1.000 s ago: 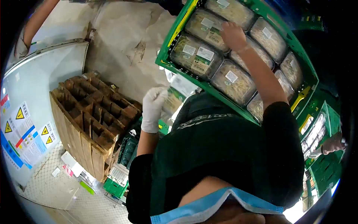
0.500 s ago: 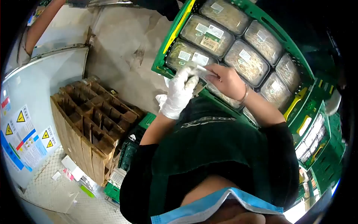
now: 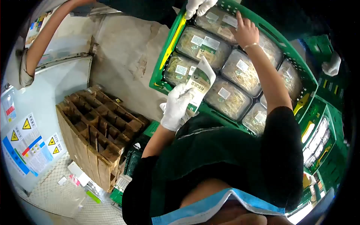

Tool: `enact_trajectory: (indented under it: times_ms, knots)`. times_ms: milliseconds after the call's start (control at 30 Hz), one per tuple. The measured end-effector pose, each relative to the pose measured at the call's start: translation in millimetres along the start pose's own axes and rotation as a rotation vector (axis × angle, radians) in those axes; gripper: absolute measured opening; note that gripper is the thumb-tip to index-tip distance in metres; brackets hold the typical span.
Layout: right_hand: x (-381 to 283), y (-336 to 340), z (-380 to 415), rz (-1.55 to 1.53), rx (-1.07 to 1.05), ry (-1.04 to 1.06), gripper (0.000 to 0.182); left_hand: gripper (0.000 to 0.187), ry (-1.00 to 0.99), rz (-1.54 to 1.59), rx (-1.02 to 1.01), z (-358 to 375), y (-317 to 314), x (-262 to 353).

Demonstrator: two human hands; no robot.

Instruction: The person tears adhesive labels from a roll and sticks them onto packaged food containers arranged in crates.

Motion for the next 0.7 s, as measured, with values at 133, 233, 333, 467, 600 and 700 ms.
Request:
enact_trajectory:
  times_ms: [133,233,333,467,600,700]
  knots:
    - [-47.4,92.7,106.9,-1.154,-0.455,0.3,0.048,0.016,-0.124,0.183,0.101,-4.3,-30.0,-2.2]
    - [-42.0,107.1,132.8,-1.008,-0.426,0.156,0.02,0.009,-0.073,-0.502,-0.021,-11.7,-35.0,-0.8]
    - [-31.0,102.5,154.0,-1.057,-0.47,0.132,0.013,0.014,-0.353,-0.522,0.0,-13.0,-79.9,17.9]
    - [3.6,118.3,165.0,-1.022,-0.342,0.019,0.013,0.017,-0.209,-0.562,0.049,-17.7,-109.0,0.8]
    - [93.8,88.8,128.4,-0.709,-0.123,-0.016,0.009,0.018,-0.283,-0.449,-0.118,-23.8,-120.6,-36.3]
    - [148.1,22.6,93.5,-0.398,-0.004,0.028,0.022,0.014,-0.155,-0.428,-0.159,-28.9,-105.8,-45.4]
Point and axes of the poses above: each hand's wrist, its own z-axis away from the middle knuckle, its own y-axis out of the back of the hand, x = y × z, the point moved 5 cm from there along -z, towards the middle knuckle, and after that the axes turned 5 degrees about -x, right-handed, at the moved point
